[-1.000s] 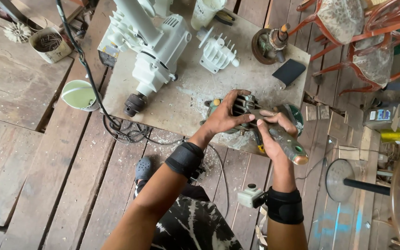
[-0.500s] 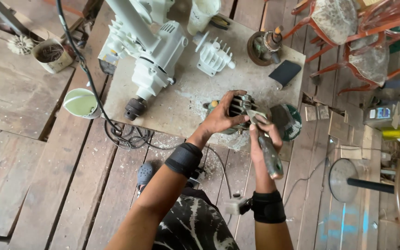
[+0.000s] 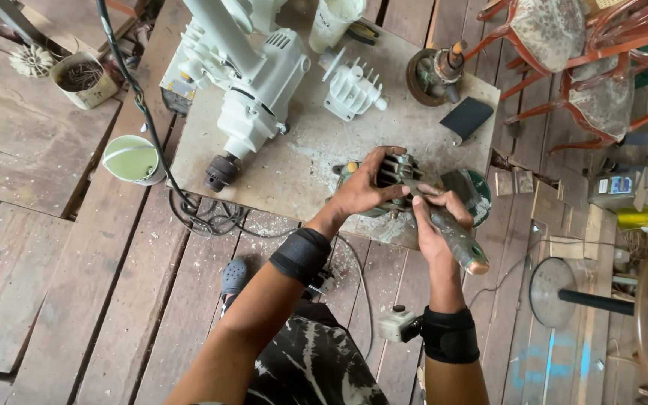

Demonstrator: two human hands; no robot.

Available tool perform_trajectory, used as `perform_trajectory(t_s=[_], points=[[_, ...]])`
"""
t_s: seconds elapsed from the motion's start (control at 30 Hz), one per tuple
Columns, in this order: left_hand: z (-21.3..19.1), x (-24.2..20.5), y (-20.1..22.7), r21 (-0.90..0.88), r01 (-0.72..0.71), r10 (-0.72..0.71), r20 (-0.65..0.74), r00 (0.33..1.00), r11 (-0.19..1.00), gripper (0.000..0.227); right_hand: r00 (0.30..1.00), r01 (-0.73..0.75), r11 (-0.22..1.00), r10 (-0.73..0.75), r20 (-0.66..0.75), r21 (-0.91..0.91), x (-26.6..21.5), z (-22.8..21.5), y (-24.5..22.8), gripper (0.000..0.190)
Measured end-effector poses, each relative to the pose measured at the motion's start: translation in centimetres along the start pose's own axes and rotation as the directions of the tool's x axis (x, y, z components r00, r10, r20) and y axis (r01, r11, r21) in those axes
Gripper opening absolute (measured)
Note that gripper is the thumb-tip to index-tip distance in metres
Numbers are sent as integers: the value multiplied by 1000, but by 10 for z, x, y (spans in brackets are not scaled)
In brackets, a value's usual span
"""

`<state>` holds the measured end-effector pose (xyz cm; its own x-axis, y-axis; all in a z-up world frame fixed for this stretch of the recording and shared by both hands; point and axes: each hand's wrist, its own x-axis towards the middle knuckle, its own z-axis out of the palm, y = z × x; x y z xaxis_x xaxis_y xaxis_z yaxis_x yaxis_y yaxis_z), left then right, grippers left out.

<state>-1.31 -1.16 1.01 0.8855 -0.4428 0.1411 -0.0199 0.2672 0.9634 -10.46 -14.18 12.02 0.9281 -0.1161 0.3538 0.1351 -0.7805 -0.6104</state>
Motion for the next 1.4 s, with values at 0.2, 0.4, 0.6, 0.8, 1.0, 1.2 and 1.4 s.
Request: perform_trajectory(t_s=[0.2, 0.4, 0.6, 0.8, 1.0, 1.2, 1.4], points=[[-1, 5, -22, -253, -7, 30, 89, 996, 968, 87, 916, 333, 943, -318, -245, 20, -25, 41, 27, 10], [-3, -2, -5, -107, -33, 36, 29, 999, 994, 82, 934, 273, 948, -220, -282, 165, -57, 54, 68, 17], [1, 4, -12, 6, -31, 31, 16, 999, 999, 84, 978, 193, 977, -184, -94, 94, -39, 25, 70, 13], [3, 3, -7, -79, 8, -8, 7, 1000, 997, 83, 978, 164, 984, -155, 140, -61, -15, -12, -3, 23], [2, 2, 2, -58, 51, -50, 19, 999, 997, 83, 968, 246, 968, -244, 60, -43, -28, 16, 78, 16], [2, 6, -21, 65, -118, 119, -8, 993, 991, 88, 942, 319, 901, -336, -7, -295, -45, 25, 27, 27], [10, 4, -14, 111, -98, 111, -116, 987, 989, 87, 954, 236, 906, -284, -92, -352, -48, 28, 17, 33]])
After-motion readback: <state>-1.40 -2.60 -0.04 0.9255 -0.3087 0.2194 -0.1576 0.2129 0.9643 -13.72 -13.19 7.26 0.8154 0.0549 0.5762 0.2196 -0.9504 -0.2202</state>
